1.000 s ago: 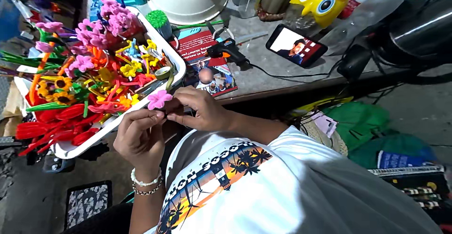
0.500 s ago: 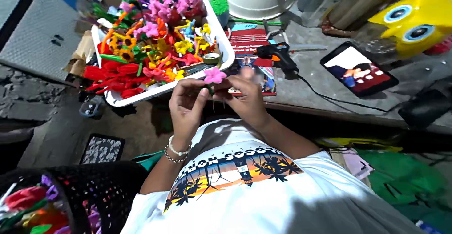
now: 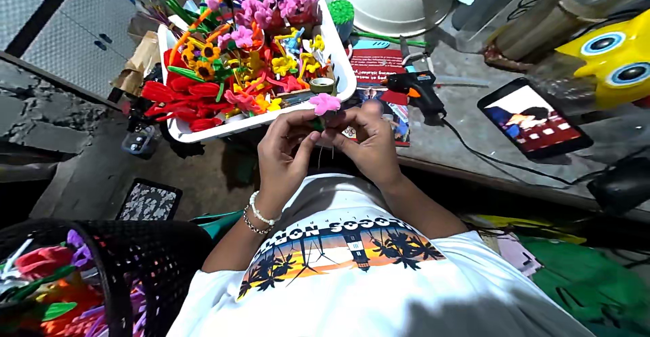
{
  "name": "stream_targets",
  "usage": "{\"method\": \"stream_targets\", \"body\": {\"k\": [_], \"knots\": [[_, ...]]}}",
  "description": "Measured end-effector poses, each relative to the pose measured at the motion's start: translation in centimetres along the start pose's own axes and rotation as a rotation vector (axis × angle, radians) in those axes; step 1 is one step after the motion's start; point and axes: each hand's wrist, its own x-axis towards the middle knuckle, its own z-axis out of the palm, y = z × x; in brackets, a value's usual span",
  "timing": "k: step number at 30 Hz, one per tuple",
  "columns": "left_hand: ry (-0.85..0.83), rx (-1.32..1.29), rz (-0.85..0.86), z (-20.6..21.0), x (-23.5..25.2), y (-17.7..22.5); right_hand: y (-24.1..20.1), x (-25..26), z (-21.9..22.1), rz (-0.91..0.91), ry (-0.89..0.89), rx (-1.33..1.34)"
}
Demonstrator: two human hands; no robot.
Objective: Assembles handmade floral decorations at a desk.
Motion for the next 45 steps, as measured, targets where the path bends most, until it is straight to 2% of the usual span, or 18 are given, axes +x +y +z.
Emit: {"method": "stream_targets", "body": {"k": [7, 22, 27, 35, 39, 45], "knots": [[0.119, -0.113, -0.016, 1.1, -0.4, -0.9, -0.3, -0.2, 0.4, 0.175, 0.032, 0.206], [0.184, -0.17, 0.041, 1.4, -0.5, -1.5, -0.4, 0.0, 0.4, 0.283, 0.027, 0.391], [0.178, -0.083, 0.065, 1.4, -0.7, -1.4, -0.2, -0.2, 0.5, 0.266, 0.062, 0.407], [0.146, 0.095, 0.206, 0.9, -0.7, -1.2, -0.2, -0.2, 0.5, 0.215, 0.072, 0.356], [0.133, 0.179, 0.271, 0.9, -0.7, -1.2, -0.3, -0.1, 0.4, 0.268, 0.055, 0.374], [0.089, 0.141, 0.262, 0.7, -0.5, -1.5, -0.2, 0.0, -0.4, 0.372, -0.044, 0.427]]}}
